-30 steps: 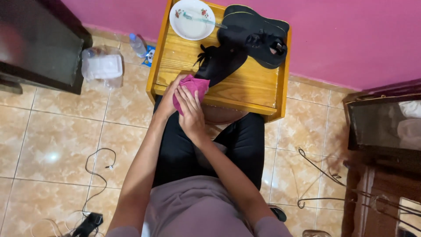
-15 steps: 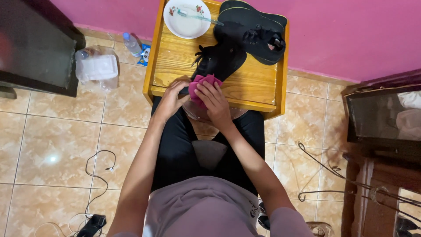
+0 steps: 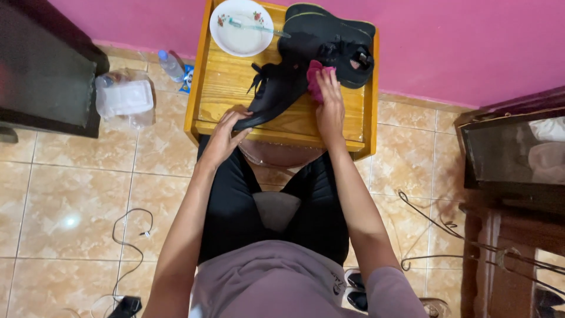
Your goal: The person wipes a black shoe with a pink cloth on a wooden table. They rotate the shoe to clean different sides and then use a toothbrush to scrub the sole.
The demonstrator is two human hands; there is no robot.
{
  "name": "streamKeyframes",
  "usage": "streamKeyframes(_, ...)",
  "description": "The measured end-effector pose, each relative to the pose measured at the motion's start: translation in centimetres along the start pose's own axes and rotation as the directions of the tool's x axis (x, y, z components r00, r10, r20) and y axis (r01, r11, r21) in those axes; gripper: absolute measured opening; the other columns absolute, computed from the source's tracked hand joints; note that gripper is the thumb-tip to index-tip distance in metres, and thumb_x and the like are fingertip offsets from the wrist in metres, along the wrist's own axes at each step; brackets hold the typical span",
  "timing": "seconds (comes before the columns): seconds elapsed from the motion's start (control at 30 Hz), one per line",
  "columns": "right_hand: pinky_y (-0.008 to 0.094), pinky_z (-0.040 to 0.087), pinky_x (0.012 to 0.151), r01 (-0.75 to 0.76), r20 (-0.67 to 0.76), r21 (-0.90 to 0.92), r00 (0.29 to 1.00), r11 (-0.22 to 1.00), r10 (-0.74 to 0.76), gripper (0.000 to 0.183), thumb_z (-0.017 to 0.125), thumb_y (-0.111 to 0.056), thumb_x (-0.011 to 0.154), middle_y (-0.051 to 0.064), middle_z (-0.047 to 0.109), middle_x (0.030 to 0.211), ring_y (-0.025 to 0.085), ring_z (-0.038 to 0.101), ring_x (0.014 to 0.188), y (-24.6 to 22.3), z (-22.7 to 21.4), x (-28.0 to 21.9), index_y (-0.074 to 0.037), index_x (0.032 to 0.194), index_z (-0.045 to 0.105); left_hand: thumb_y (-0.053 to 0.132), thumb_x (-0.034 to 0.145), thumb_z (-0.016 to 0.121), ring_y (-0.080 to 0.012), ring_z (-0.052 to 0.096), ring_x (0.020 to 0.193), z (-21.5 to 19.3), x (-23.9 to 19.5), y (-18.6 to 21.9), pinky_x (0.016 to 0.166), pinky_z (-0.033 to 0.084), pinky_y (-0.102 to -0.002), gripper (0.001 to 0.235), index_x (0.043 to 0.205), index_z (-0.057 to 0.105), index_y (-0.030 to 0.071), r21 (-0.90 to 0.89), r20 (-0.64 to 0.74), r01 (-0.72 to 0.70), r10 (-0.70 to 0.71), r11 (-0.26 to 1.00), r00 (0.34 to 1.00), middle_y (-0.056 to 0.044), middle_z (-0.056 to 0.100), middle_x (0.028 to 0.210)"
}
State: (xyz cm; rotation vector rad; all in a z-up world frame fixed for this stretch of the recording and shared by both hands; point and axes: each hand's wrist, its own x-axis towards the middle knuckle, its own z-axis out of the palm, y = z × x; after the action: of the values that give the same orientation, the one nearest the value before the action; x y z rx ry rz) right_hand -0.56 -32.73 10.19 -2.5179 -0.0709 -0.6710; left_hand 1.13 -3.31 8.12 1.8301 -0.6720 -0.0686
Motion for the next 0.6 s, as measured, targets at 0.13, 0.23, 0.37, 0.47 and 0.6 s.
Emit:
streamKeyframes(0.13,0.041,0.027,0.127,-0.164,-0.013,0.091,0.986,0.982,0.166,0.076,0.047,0.023,0.080,0.010,0.055,0.152,0.028,0.038,0.148,2.4,2.7,-0.6,-0.010,0.148,0.057,0.007,0.094,0.075,-0.0441,0.062,0.116,-0.1,0.2,0.5,0.101,0.046,-0.054,0.022,0.114,0.067,0.005,0.012,0.016,0.005,-0.005,1.000,1.000,-0.016,0.070,0.118)
streamKeyframes(0.23,0.052,0.022,0.128,-0.228,0.064,0.221,0.974,0.948,0.219,0.088,0.049,0.028,0.069,0.024,0.044,0.156,0.043,0.034,0.149,-2.5,3.4,-2.9,-0.002,0.152,0.048,0.008,0.094,0.076,-0.0437,0.061,0.116,0.3,0.0,0.0,0.100,0.047,-0.053,0.023,0.115,0.066,0.005,0.027,0.017,0.021,-0.022,0.999,1.000,-0.016,0.069,0.120)
streamKeyframes(0.37,0.057,0.012,0.128,0.023,-0.022,0.298,1.000,0.954,-0.017,0.070,0.050,0.016,0.082,0.022,0.043,0.158,0.043,0.028,0.153,-10.6,4.5,-5.9,-0.004,0.148,0.053,0.007,0.094,0.075,-0.0447,0.060,0.115,0.3,0.1,0.2,0.097,0.047,-0.054,0.025,0.117,0.065,0.005,0.080,0.047,-0.014,0.010,0.997,0.999,-0.017,0.068,0.119)
streamKeyframes(0.47,0.057,0.012,0.128,0.156,0.011,0.249,0.986,0.956,-0.164,0.050,0.030,-0.009,0.104,0.017,0.043,0.159,0.039,0.030,0.154,-12.1,7.2,-8.6,-0.006,0.149,0.052,0.002,0.093,0.072,-0.0470,0.058,0.112,0.2,0.2,0.1,0.096,0.047,-0.055,0.023,0.114,0.062,0.003,0.097,0.050,-0.030,0.025,0.995,0.998,-0.019,0.065,0.114)
streamKeyframes(0.6,0.051,0.025,0.126,0.341,-0.008,0.069,0.940,0.937,-0.342,0.043,0.056,-0.028,0.107,0.007,0.051,0.155,0.032,0.046,0.145,-8.5,7.1,-7.8,-0.014,0.148,0.056,-0.004,0.088,0.071,-0.0513,0.055,0.108,0.2,0.1,0.4,0.091,0.046,-0.059,0.026,0.109,0.056,-0.002,0.093,0.044,-0.055,0.051,0.994,0.998,-0.025,0.060,0.107)
